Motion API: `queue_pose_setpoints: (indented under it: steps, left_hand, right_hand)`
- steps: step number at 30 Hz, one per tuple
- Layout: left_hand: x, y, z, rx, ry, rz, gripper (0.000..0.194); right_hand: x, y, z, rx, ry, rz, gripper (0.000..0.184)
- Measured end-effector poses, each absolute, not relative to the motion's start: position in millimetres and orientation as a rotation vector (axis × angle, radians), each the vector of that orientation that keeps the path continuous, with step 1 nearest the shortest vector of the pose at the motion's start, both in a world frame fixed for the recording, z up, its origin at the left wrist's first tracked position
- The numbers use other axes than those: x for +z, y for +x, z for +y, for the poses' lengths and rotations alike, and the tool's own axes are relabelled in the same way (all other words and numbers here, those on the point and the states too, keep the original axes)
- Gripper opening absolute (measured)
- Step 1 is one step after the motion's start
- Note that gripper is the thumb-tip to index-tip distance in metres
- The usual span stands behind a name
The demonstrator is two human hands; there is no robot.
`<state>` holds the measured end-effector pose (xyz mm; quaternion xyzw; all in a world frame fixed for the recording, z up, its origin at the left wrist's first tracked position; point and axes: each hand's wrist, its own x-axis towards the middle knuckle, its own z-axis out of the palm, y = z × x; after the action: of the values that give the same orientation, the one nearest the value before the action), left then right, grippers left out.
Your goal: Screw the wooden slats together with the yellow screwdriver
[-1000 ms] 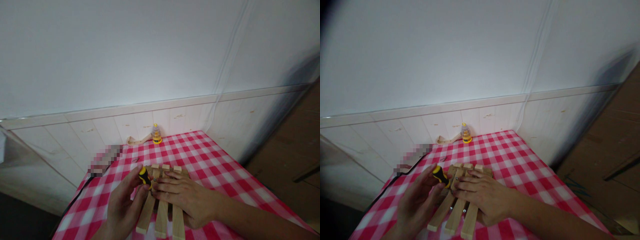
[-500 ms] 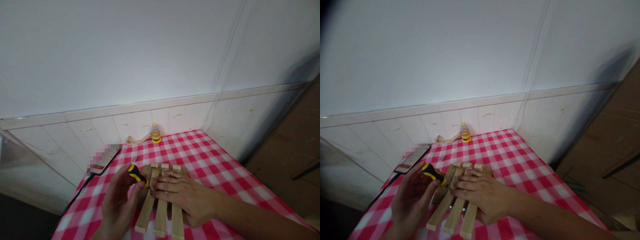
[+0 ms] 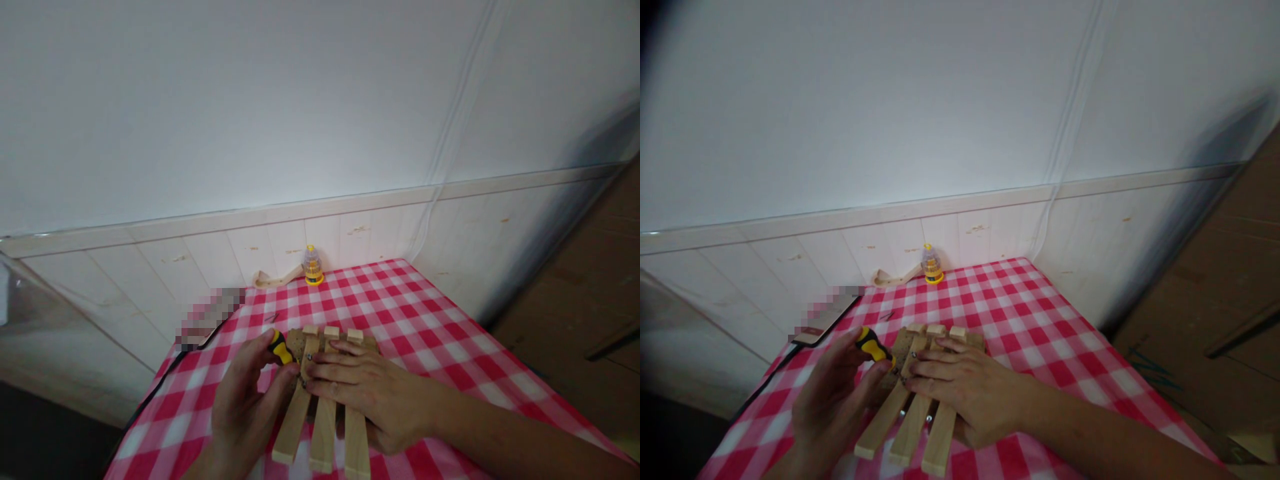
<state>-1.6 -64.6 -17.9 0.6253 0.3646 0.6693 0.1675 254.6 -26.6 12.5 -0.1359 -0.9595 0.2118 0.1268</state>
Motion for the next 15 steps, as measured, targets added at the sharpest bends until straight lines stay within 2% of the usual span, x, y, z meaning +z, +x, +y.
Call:
queue_pose_setpoints:
  steps: [8,15]
  left_hand:
    - [-18.9,-2.2,-65.8,1.861,1.770,1.112,0.047]
    - [-18.4,-1.8,-68.5,1.805,1.790,1.057,0.049]
  right_hand:
    - [14.1,254.4,-28.1,0.646,-0.416,-2.782,0.076]
    - [13.8,253.5,-28.3,0.611,-0.415,-2.786,0.071]
